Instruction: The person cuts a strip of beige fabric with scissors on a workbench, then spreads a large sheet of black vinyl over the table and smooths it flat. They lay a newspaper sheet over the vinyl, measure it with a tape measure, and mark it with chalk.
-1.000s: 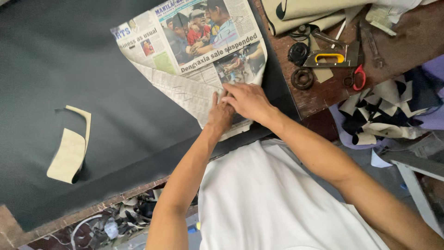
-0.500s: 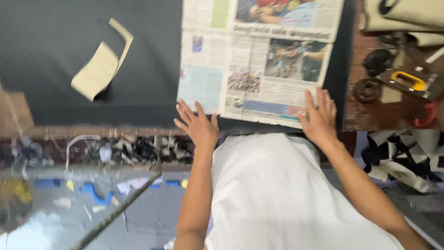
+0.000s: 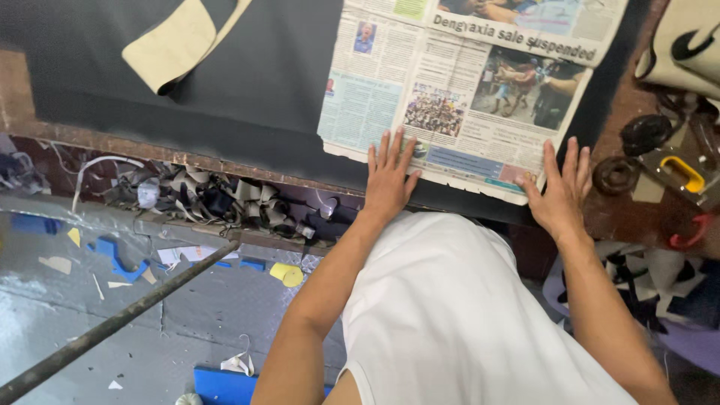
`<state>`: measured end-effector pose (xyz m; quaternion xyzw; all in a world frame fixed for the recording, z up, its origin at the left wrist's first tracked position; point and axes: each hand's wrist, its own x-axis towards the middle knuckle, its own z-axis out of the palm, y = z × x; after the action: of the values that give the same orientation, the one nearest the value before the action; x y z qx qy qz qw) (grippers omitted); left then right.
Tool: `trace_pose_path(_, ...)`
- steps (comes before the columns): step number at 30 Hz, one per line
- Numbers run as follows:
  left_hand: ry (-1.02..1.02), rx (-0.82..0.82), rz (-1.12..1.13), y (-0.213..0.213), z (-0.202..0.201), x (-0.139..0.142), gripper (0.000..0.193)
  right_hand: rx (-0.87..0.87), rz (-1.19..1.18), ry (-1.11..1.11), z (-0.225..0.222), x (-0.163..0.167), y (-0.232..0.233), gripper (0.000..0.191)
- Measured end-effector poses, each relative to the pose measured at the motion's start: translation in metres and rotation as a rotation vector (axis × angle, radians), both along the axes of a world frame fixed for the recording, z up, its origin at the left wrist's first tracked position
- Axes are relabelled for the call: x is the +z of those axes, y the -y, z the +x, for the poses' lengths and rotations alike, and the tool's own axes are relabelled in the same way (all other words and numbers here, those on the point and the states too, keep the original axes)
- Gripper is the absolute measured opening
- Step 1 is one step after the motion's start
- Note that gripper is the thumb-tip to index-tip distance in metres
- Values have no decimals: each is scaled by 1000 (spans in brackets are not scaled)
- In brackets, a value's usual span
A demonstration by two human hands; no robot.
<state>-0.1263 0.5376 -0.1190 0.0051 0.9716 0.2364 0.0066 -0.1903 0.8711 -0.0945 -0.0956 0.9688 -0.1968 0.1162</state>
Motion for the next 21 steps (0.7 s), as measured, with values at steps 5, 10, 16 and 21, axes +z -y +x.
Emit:
trace_pose_path(5,50,-43,-1,-5,2,8,80,-207,-53,-55,10,-4,-8,88)
trace_pose_path(10,72,-68,12,-9,2,18,93,-305,-71,-174,34,-7,-6,75)
trace_pose_path(16,92,-85,11,-8,0,18,94,-356,-162,-193,43,-1,0,62)
trace_pose_path(21,58,-88,24,-9,3,15,92,-551,-439,45,42,-4,2,59)
